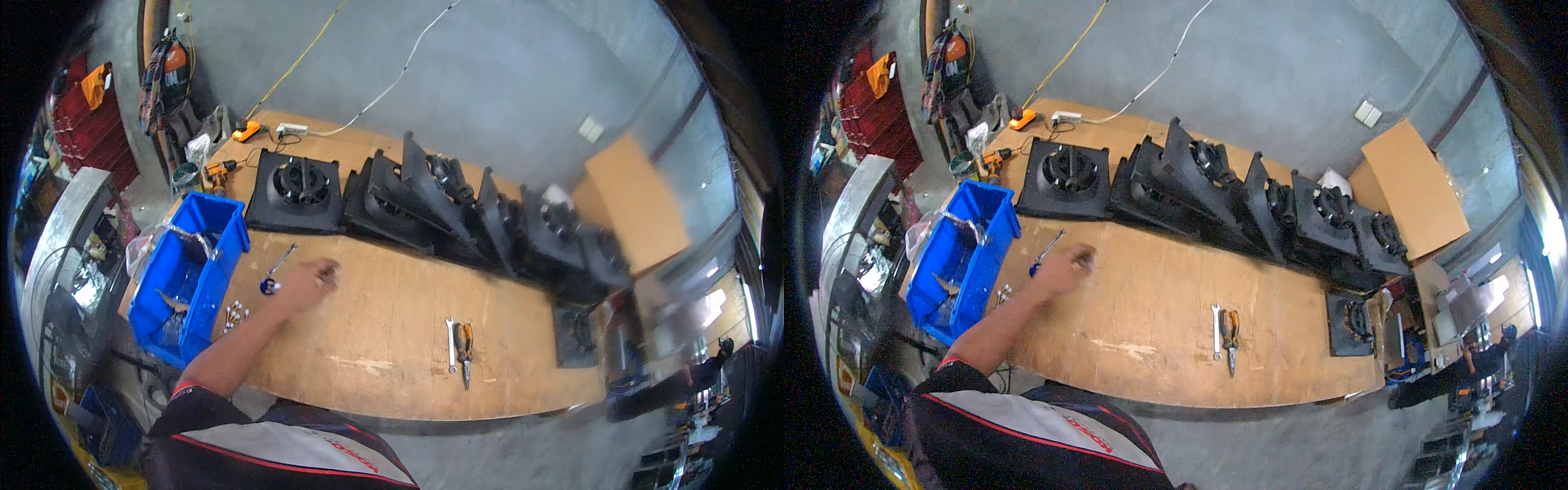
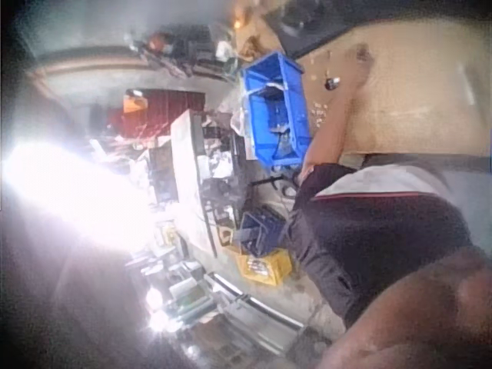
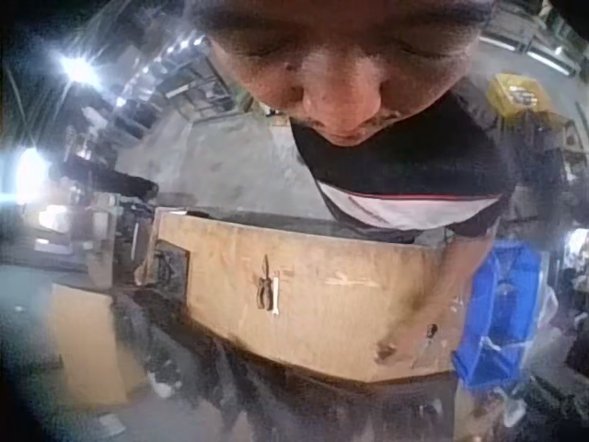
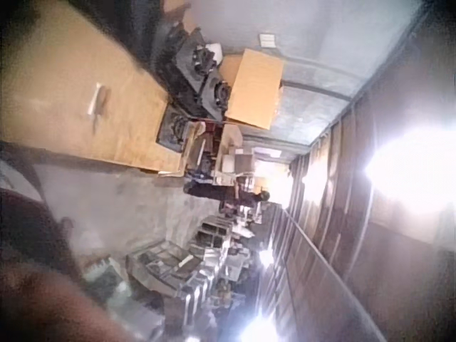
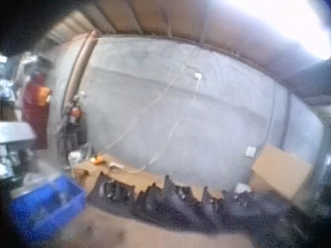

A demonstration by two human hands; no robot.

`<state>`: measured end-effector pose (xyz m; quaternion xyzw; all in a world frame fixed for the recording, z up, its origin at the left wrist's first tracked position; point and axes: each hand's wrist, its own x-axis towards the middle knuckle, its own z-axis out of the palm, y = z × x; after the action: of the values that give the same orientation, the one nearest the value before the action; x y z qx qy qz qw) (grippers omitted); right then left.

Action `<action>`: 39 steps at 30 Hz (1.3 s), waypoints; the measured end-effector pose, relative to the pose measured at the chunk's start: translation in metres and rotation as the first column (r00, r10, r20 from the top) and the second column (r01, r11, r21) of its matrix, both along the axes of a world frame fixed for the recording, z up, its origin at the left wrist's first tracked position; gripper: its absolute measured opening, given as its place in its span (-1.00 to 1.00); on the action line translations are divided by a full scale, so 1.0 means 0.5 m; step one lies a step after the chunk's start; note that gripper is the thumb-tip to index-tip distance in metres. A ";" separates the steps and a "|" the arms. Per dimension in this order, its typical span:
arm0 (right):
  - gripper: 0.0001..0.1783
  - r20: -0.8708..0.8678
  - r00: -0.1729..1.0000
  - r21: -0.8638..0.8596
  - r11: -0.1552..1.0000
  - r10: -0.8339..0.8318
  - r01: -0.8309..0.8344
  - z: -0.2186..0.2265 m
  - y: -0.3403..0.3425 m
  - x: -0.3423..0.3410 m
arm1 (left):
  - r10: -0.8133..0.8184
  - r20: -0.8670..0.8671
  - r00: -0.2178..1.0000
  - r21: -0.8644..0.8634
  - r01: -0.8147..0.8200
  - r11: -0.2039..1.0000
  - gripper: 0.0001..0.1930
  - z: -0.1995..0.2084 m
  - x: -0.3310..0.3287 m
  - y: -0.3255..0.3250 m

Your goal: The person assembles black plastic fan housings by inserting small metal fasteners into circular openings and tightening them with a wrench. They repeatedly retrieve fasteners from a blue bin, work on individual units on a wooden table, and place completed units into a storage rack.

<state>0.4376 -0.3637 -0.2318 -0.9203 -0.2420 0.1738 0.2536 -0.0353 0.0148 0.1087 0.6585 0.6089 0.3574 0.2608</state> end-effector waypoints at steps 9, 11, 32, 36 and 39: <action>-0.71 0.088 0.919 0.654 0.674 0.383 -0.343 0.549 0.559 -0.194 | 0.191 -0.200 0.961 0.183 -0.155 0.971 -0.52 0.154 -0.293 -0.042; -0.72 0.164 0.816 0.598 0.602 0.555 -0.529 0.645 0.686 -0.237 | 0.341 -0.297 0.892 0.173 -0.302 0.938 -0.47 0.113 -0.366 -0.106; -0.55 0.712 0.612 0.003 0.869 0.346 -0.494 0.951 1.523 0.121 | 0.596 -0.299 0.745 0.079 -0.603 0.794 -0.38 -0.180 -0.433 -0.282; -0.53 0.731 0.593 -0.178 0.934 0.337 -0.311 0.943 1.537 0.241 | 0.631 -0.293 0.718 0.124 -0.626 0.770 -0.41 -0.166 -0.429 -0.264; -0.57 0.676 0.663 -0.216 0.946 0.323 -0.241 0.937 1.525 0.327 | 0.550 -0.496 0.672 0.017 -0.626 0.780 -0.29 -0.019 -0.333 -0.199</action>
<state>0.6011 0.3990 0.2369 -0.8799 -0.4501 -0.1394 0.0621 -0.2020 -0.0845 0.0993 0.4707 0.8586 0.2016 0.0242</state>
